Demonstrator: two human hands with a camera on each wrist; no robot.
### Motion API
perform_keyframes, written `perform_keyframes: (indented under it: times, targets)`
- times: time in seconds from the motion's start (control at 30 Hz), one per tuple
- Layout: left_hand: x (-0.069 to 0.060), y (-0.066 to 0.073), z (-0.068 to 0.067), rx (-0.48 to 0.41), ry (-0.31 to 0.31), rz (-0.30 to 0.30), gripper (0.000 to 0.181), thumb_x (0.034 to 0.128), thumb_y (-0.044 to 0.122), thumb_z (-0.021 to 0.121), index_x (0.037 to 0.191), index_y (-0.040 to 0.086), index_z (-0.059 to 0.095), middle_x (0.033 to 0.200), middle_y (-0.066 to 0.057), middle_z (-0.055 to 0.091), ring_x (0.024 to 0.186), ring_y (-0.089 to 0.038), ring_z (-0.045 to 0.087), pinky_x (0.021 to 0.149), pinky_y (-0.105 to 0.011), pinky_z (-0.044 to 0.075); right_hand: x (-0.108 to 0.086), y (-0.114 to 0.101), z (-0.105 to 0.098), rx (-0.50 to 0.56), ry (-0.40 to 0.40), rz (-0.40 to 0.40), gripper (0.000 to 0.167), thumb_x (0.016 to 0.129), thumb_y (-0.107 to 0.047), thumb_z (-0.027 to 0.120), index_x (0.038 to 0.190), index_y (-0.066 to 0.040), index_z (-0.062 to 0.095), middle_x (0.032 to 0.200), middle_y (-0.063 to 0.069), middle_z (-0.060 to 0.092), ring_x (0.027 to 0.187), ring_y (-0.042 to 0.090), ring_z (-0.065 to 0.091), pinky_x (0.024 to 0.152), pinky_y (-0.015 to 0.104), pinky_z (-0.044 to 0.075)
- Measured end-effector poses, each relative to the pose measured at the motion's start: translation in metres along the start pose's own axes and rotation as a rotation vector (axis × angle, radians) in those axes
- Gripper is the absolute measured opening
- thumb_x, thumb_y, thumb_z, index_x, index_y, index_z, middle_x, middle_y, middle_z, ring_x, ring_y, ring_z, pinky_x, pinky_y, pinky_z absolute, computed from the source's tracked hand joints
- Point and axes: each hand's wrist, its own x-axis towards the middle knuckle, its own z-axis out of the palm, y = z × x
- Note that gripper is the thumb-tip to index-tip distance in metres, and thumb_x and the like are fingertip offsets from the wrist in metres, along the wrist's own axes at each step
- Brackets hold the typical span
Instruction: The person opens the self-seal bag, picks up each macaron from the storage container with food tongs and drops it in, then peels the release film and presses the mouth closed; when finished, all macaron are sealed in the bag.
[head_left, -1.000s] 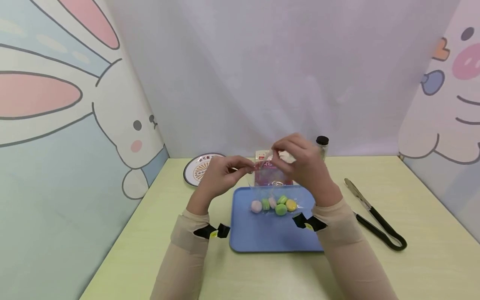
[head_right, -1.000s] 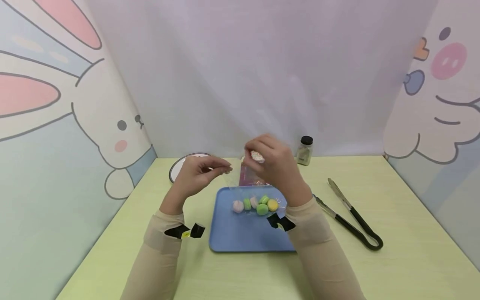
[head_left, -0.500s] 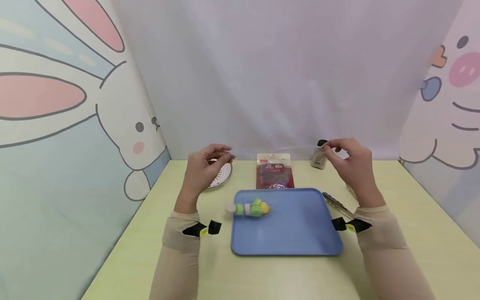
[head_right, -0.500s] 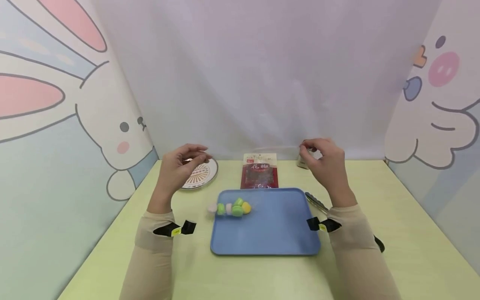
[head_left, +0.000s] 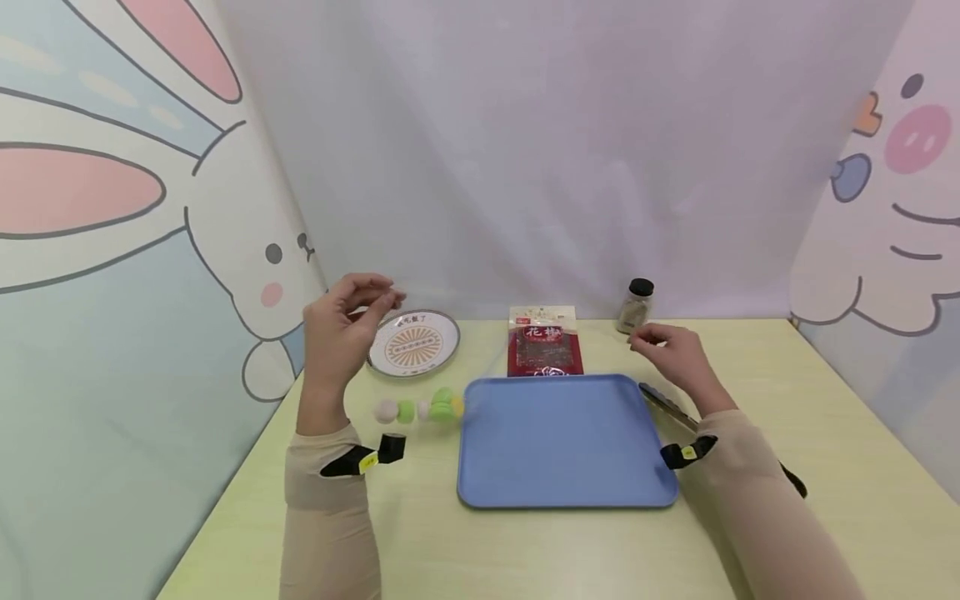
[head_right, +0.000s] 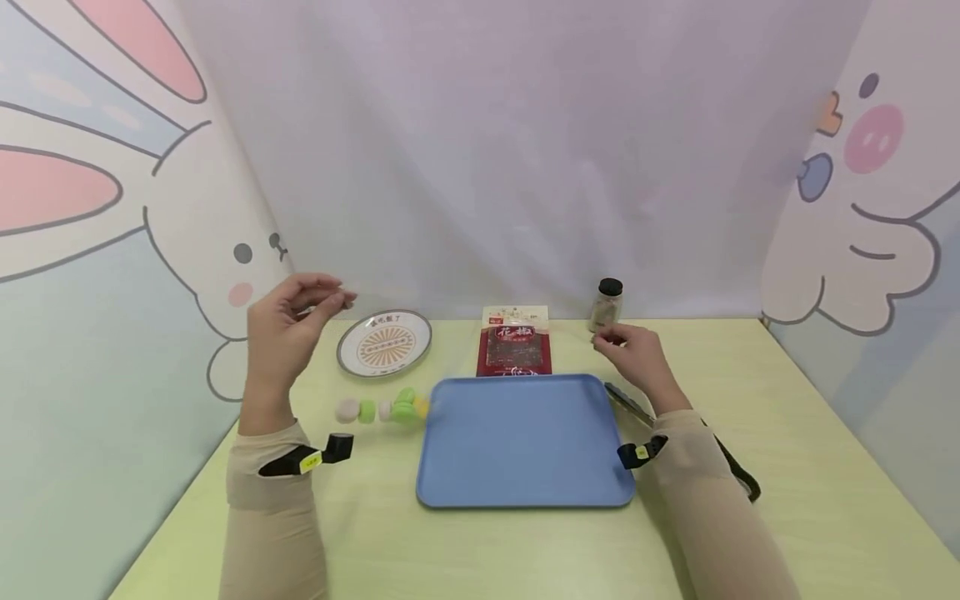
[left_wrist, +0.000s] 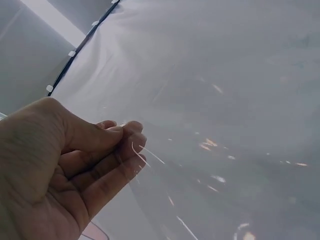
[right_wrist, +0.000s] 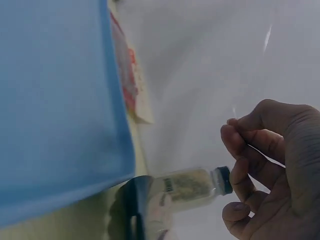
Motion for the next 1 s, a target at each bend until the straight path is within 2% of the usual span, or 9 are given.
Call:
perform_keyframes:
  times: [0.17, 0.3, 0.4, 0.47, 0.57, 0.7, 0.8, 0.9, 1.0]
  targets:
    - [-0.001, 0.000, -0.015, 0.025, 0.066, -0.027, 0.015, 0.0923, 0.001, 0.072, 0.107, 0.003, 0.071, 0.091, -0.011, 0.076, 0.084, -0.007, 0.072, 0.074, -0.018, 0.057, 0.002, 0.013, 0.015, -0.057, -0.225, 0.009, 0.021, 0.098, -0.029, 0.067, 0.102, -0.011, 0.078, 0.096, 0.004, 0.074, 0.086, 0.021, 0.065, 0.072, 0.037, 0.053]
    - [-0.001, -0.001, -0.015, 0.040, 0.046, -0.031, 0.016, 0.0932, 0.003, 0.071, 0.109, 0.004, 0.071, 0.092, -0.010, 0.076, 0.084, -0.008, 0.072, 0.075, -0.019, 0.057, 0.002, 0.012, 0.018, -0.066, -0.397, -0.007, 0.014, 0.094, -0.026, 0.072, 0.094, -0.014, 0.079, 0.088, -0.001, 0.073, 0.076, 0.015, 0.061, 0.068, 0.033, 0.051]
    - [0.001, 0.000, -0.011, 0.032, 0.023, -0.015, 0.016, 0.0933, 0.003, 0.071, 0.109, 0.005, 0.071, 0.092, -0.008, 0.077, 0.085, -0.010, 0.072, 0.075, -0.019, 0.057, 0.002, 0.008, 0.018, -0.043, -0.472, -0.020, 0.010, 0.092, -0.023, 0.075, 0.086, -0.014, 0.077, 0.079, -0.002, 0.069, 0.070, 0.016, 0.057, 0.063, 0.031, 0.047]
    - [0.001, 0.001, -0.008, 0.020, 0.006, -0.007, 0.017, 0.0930, 0.002, 0.071, 0.109, 0.006, 0.072, 0.092, -0.007, 0.077, 0.085, -0.012, 0.072, 0.075, -0.019, 0.057, 0.001, 0.007, 0.020, -0.037, -0.489, -0.032, 0.009, 0.090, -0.019, 0.077, 0.083, -0.015, 0.073, 0.076, -0.003, 0.065, 0.069, 0.017, 0.054, 0.061, 0.031, 0.045]
    - [0.001, 0.003, -0.001, -0.001, -0.024, 0.004, 0.018, 0.0929, 0.001, 0.071, 0.109, 0.007, 0.072, 0.092, -0.006, 0.077, 0.085, -0.015, 0.073, 0.075, -0.020, 0.057, 0.000, 0.007, 0.021, -0.035, -0.483, -0.069, 0.007, 0.091, -0.012, 0.074, 0.085, -0.014, 0.070, 0.080, -0.003, 0.063, 0.073, 0.017, 0.054, 0.063, 0.031, 0.045]
    - [0.000, 0.006, 0.011, -0.034, -0.068, 0.015, 0.019, 0.0936, 0.001, 0.070, 0.111, 0.008, 0.071, 0.093, -0.006, 0.077, 0.086, -0.017, 0.073, 0.074, -0.022, 0.058, -0.001, 0.005, 0.020, -0.037, -0.459, -0.159, 0.012, 0.093, -0.005, 0.066, 0.097, -0.013, 0.073, 0.097, 0.000, 0.068, 0.083, 0.019, 0.056, 0.070, 0.035, 0.048]
    - [-0.001, 0.008, 0.021, -0.081, -0.093, 0.017, 0.020, 0.0942, 0.003, 0.070, 0.113, 0.009, 0.070, 0.093, -0.004, 0.077, 0.085, -0.017, 0.074, 0.072, -0.025, 0.059, -0.001, 0.001, 0.020, -0.010, -0.428, -0.246, 0.018, 0.095, -0.004, 0.063, 0.109, -0.012, 0.073, 0.111, 0.003, 0.069, 0.095, 0.025, 0.060, 0.078, 0.041, 0.050]
    - [-0.002, 0.012, 0.031, -0.128, -0.103, 0.027, 0.021, 0.0939, 0.003, 0.071, 0.114, 0.010, 0.069, 0.093, -0.004, 0.077, 0.085, -0.018, 0.074, 0.071, -0.027, 0.060, -0.001, -0.011, 0.019, 0.093, -0.428, -0.302, 0.028, 0.097, -0.006, 0.063, 0.126, -0.006, 0.065, 0.126, 0.010, 0.063, 0.114, 0.035, 0.057, 0.088, 0.051, 0.051]
    - [-0.003, 0.015, 0.040, -0.164, -0.099, 0.043, 0.021, 0.0930, 0.002, 0.071, 0.113, 0.007, 0.069, 0.093, -0.007, 0.077, 0.084, -0.021, 0.075, 0.071, -0.028, 0.060, -0.005, -0.037, 0.014, 0.314, -0.519, -0.266, 0.049, 0.097, -0.010, 0.066, 0.143, -0.008, 0.051, 0.144, 0.012, 0.051, 0.133, 0.040, 0.045, 0.102, 0.062, 0.043]
